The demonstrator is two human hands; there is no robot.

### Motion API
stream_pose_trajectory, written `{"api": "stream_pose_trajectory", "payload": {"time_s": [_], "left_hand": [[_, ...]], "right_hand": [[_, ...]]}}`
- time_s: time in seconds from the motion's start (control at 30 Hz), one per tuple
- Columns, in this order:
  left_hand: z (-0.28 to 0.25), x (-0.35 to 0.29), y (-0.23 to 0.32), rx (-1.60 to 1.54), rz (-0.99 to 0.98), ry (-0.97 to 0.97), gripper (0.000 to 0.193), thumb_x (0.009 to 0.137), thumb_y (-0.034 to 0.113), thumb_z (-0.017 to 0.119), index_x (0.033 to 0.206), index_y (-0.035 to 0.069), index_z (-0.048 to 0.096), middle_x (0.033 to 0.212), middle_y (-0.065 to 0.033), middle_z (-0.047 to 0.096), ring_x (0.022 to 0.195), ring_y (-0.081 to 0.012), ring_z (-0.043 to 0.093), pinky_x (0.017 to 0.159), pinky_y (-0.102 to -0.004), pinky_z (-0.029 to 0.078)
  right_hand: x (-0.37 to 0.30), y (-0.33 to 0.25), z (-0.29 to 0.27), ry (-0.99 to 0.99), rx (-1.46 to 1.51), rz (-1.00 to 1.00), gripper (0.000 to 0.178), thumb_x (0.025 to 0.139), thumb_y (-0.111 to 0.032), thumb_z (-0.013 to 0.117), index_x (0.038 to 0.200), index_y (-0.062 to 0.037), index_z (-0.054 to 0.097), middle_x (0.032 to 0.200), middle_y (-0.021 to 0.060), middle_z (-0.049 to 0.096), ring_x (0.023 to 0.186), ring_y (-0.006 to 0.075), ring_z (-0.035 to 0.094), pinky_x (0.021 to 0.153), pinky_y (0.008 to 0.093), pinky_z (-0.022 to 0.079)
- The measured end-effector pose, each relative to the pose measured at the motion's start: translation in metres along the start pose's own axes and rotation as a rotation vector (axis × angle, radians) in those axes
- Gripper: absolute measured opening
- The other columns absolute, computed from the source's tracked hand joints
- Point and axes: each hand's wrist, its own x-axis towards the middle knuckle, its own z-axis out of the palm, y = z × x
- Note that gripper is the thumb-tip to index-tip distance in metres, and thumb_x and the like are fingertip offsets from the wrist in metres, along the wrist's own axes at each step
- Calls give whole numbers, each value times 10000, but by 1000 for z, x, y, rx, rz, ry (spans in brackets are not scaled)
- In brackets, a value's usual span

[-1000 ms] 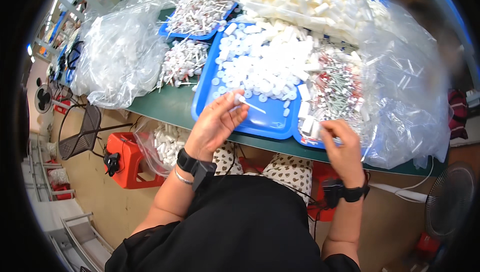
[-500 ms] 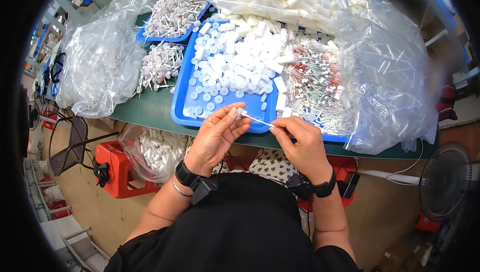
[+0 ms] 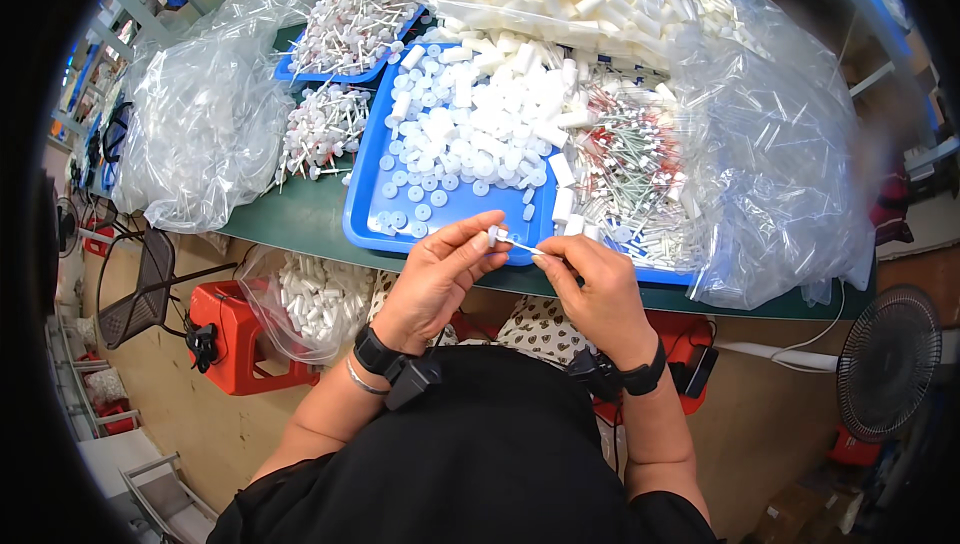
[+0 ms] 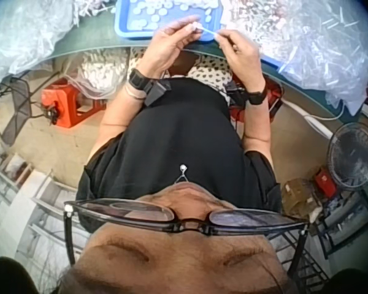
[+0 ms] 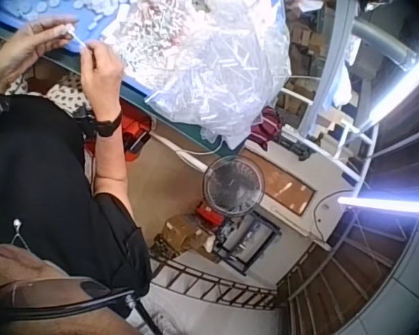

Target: The person sits at a workbench and repeatedly picks up small white cylindrical plastic pieces and thin metal rods. They insert the metal rods into the plastic pieces by hand and place the assembled units into a blue tray. The process is repetitive and involves handling small parts from piles on the table.

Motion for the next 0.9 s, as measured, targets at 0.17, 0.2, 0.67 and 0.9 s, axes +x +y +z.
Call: {"api": "stream_pose_trajectory", "payload": {"time_s": [0.17,0.2,0.67,0.9], "left_hand": [[1,-2,-3,59,-26,-130,366,1047,131,615,1396,19,604,1373,-76,619,1199,-147,599,1032,-330,500],[3,-4,0,76,-48,-139,366,1047,134,618,1395,22,607,1373,-76,620,1196,-142,600,1023,-324,501],[-145,51,154,313,595,426,500,1008,129,676,1446,-36,501,1255,-122,659,1091,-185,669,940,-290,541],[-107,45,141,546,710,513,562,1003,153,680,1482,-28,447,1272,-120,634,1047,-184,659,913,-304,542]], "right_hand": [[1,1,0,-190,469,416,182,1060,-135,580,1074,21,671,761,76,702,634,133,692,584,248,547],[2,3,-1,-225,539,463,198,1071,-148,563,1087,21,666,762,70,702,635,128,693,584,246,550],[-8,30,-36,98,-93,172,206,1025,-135,634,1175,1,674,819,112,731,701,170,709,652,303,550],[-10,61,-72,239,-512,175,142,947,-99,685,1070,-34,710,879,152,713,764,314,696,695,379,548]]}}
